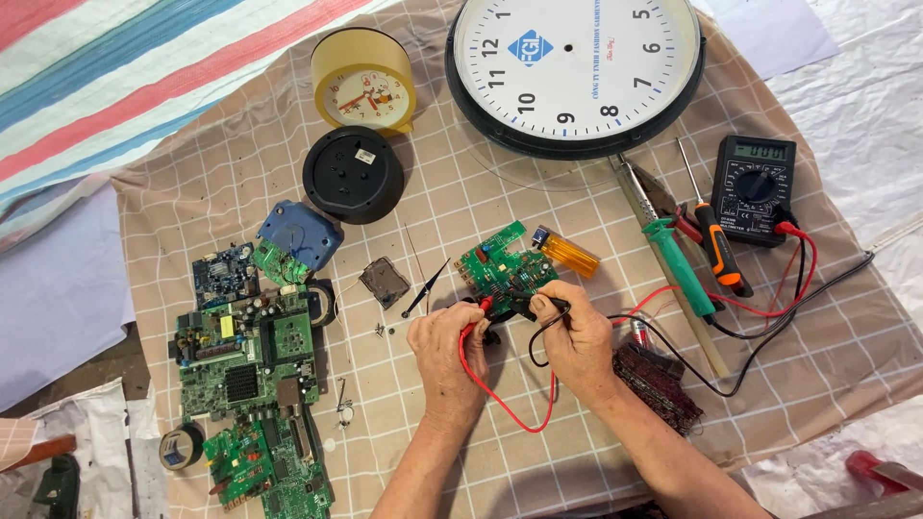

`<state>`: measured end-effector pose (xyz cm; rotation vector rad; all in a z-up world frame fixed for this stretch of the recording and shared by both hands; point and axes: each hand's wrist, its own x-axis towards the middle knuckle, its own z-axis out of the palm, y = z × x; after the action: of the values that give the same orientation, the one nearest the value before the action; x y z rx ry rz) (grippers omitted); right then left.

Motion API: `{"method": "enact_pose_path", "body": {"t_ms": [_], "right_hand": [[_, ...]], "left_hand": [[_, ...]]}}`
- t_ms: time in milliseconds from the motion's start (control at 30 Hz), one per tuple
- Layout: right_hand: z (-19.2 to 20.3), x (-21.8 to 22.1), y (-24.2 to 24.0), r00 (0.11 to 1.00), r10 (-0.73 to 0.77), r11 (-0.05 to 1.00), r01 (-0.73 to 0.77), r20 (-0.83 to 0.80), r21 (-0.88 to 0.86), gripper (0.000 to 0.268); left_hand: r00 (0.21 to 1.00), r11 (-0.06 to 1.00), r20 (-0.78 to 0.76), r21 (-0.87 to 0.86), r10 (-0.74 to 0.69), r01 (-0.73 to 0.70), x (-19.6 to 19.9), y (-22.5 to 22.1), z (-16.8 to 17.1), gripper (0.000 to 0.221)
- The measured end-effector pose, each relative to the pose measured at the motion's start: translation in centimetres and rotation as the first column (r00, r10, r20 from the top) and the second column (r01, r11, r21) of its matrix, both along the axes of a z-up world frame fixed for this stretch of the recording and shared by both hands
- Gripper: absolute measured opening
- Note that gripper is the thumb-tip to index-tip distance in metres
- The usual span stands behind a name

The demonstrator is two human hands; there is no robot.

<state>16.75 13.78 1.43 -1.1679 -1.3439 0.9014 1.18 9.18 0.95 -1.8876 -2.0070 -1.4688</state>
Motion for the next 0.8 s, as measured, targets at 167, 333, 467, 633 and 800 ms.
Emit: {"method": "enact_pose_path", "body": {"t_ms": [167, 333, 467, 633, 800], "right_hand": [[-0.1, 0.0, -0.3, 1.000, -0.010, 1.000, 0.010, -0.007, 0.008, 0.009], [-0.1, 0.5, -0.6, 0.999, -0.016, 0.998, 0.018, -0.036, 0.059, 0.007], [-0.2, 0.9, -1.6, 0.987, 0.145, 0.989, -0.146, -0.070, -0.005, 0.015], [-0.7, 0.2, -2.6, 0.983, 0.172, 0.984, -0.174, -0.059, -0.029, 0.016], [-0.8, -0.2, -3.1, 0.981, 0.195, 0.981, -0.195, 0.018, 0.018, 0.017]], "left_hand": [[1.000, 0.998, 0.013, 0.058, 0.003, -0.003, 0.1, 0.0, 0.7, 0.006], [0.995, 0.991, 0.090, 0.122, 0.052, -0.063, -0.3, -1.9, 3.6, 0.005], [0.985, 0.994, 0.165, 0.085, 0.052, -0.067, -1.7, -5.7, 1.8, 0.013], [0.975, 0.988, 0.196, 0.086, 0.106, -0.125, -1.7, -8.8, -0.8, 0.019], [0.958, 0.993, 0.274, 0.059, 0.087, -0.107, -0.9, -9.3, -0.2, 0.013]]}}
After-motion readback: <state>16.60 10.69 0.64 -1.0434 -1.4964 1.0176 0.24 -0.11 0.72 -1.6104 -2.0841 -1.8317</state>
